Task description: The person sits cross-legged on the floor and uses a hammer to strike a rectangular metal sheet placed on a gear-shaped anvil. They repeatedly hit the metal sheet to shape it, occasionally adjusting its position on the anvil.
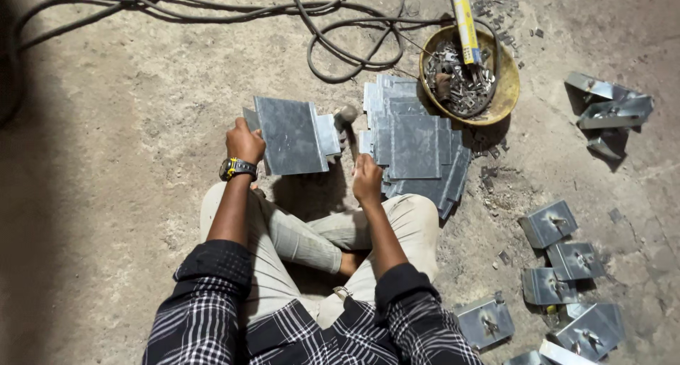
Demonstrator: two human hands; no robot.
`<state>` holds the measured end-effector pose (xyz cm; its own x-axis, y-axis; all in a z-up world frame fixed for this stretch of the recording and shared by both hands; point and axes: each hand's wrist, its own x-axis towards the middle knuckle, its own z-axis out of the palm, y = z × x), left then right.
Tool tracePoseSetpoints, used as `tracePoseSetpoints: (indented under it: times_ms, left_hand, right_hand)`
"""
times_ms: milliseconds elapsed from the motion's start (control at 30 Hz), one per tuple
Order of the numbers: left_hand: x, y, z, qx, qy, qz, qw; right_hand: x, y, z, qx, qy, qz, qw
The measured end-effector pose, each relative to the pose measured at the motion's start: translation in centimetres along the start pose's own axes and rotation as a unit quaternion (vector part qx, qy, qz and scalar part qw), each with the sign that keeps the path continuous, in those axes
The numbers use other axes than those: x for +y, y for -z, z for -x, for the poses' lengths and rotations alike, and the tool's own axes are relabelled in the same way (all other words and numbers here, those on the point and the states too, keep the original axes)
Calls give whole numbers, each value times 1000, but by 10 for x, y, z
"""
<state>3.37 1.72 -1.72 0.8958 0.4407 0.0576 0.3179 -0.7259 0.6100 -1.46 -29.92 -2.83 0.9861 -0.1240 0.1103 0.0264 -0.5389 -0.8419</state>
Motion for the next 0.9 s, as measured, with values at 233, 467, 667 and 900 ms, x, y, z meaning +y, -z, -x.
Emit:
tracePoseSetpoints:
  times_ms: [233,467,667,900]
  left_hand:
    - [-7,-7,3,3,-7,-9,1000]
    - [-17,-13,8,1,16,8,1000]
    - [-37,-32,-6,0,-3,-3,1000]
    - [-61,-64,25,-46,14,84,995]
  right_hand:
    - [11,2,26,-4,44,41,998]
    - [31,-3,27,17,-39,-25,999]
    - [38,-8,12,-44,-41,4,998]
    - [9,25,17,-7,-63,-116,991]
